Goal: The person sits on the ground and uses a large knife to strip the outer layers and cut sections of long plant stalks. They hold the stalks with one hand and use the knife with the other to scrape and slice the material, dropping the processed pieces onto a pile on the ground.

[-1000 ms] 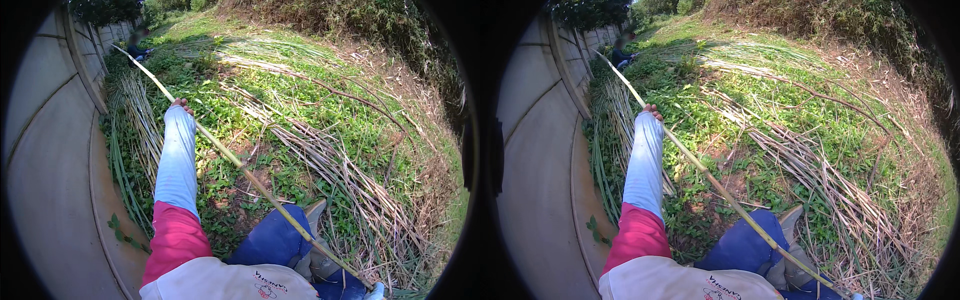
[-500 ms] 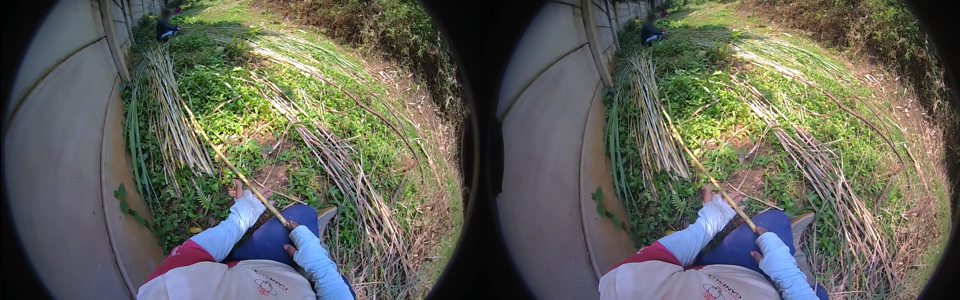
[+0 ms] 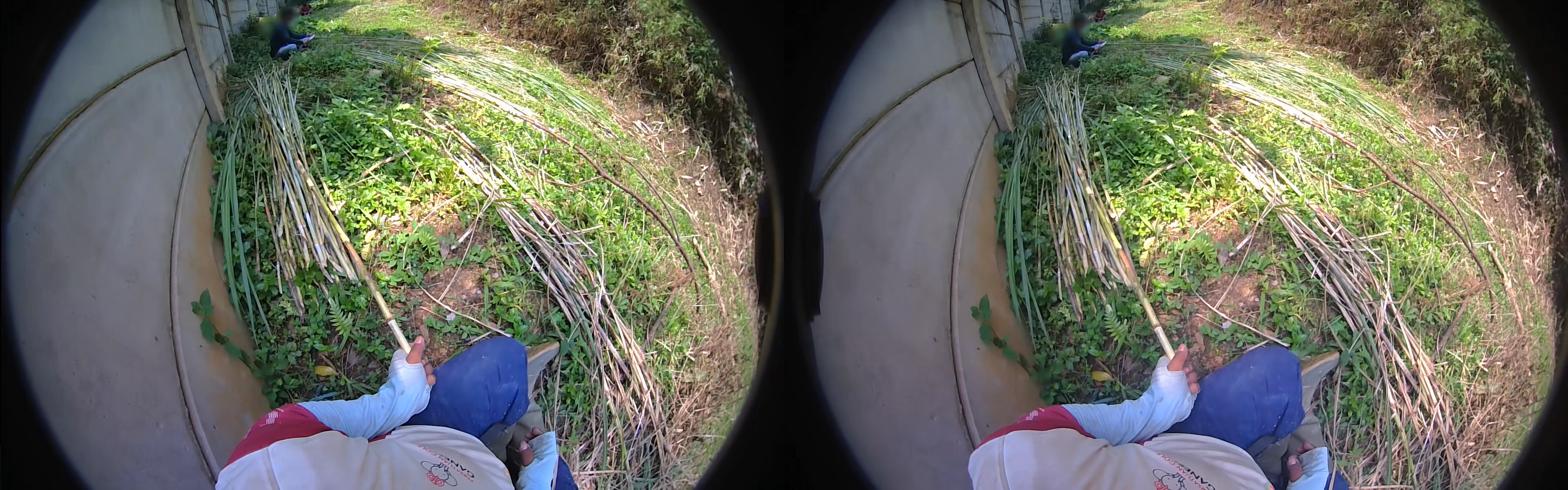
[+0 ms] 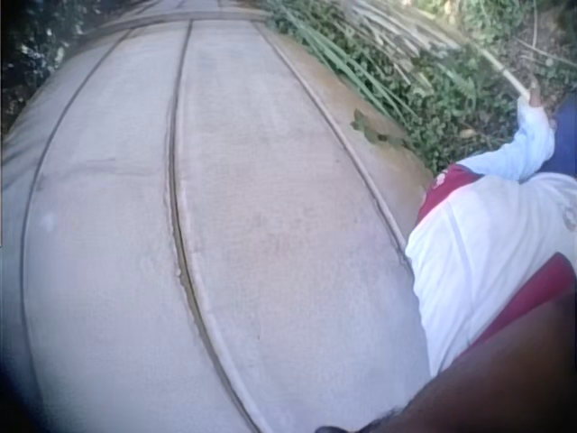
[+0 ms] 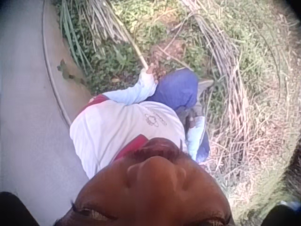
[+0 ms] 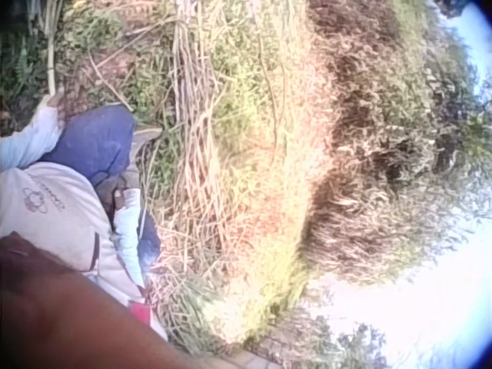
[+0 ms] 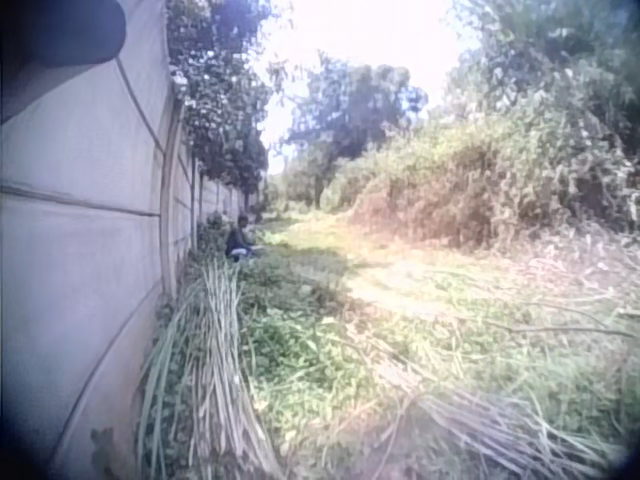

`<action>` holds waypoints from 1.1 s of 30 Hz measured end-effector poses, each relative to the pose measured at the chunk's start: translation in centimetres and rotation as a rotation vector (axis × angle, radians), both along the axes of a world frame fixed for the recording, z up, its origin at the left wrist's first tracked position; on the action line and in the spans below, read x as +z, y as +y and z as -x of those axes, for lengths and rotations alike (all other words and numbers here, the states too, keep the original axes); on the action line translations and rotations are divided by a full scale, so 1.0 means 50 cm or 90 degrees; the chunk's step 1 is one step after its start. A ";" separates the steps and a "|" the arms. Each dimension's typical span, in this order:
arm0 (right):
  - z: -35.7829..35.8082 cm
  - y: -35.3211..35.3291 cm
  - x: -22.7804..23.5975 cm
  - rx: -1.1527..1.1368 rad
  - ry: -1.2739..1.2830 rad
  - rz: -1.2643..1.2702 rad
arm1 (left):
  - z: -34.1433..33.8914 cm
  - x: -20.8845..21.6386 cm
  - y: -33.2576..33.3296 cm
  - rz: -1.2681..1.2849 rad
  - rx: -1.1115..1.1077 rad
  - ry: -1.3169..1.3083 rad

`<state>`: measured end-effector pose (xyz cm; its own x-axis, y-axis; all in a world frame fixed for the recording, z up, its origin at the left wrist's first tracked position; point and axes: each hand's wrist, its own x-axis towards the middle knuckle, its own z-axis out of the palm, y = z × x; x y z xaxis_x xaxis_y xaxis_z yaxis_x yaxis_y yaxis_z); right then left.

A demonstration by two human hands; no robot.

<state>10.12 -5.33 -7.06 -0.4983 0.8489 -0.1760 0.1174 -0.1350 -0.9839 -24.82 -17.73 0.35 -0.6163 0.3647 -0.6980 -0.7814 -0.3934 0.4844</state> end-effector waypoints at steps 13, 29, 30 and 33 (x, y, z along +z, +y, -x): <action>0.035 -0.008 -0.059 0.115 -0.092 -0.017 | 0.188 0.089 0.080 -0.135 -0.040 0.235; 0.039 0.009 -0.053 0.188 -0.256 -0.049 | 0.627 -0.349 -0.123 0.296 0.065 0.071; 0.012 -0.002 -0.045 0.171 -0.272 -0.041 | 0.588 -0.299 -0.101 0.200 0.029 0.086; 0.045 0.014 -0.056 0.217 -0.260 -0.050 | 0.687 -0.297 -0.174 -0.015 0.035 0.032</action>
<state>7.85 -4.61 -9.86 -0.6528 0.6690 -0.3554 0.5171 0.0506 -0.8545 -59.15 -26.45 -14.49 -0.6696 0.3460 -0.6573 -0.7336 -0.4465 0.5123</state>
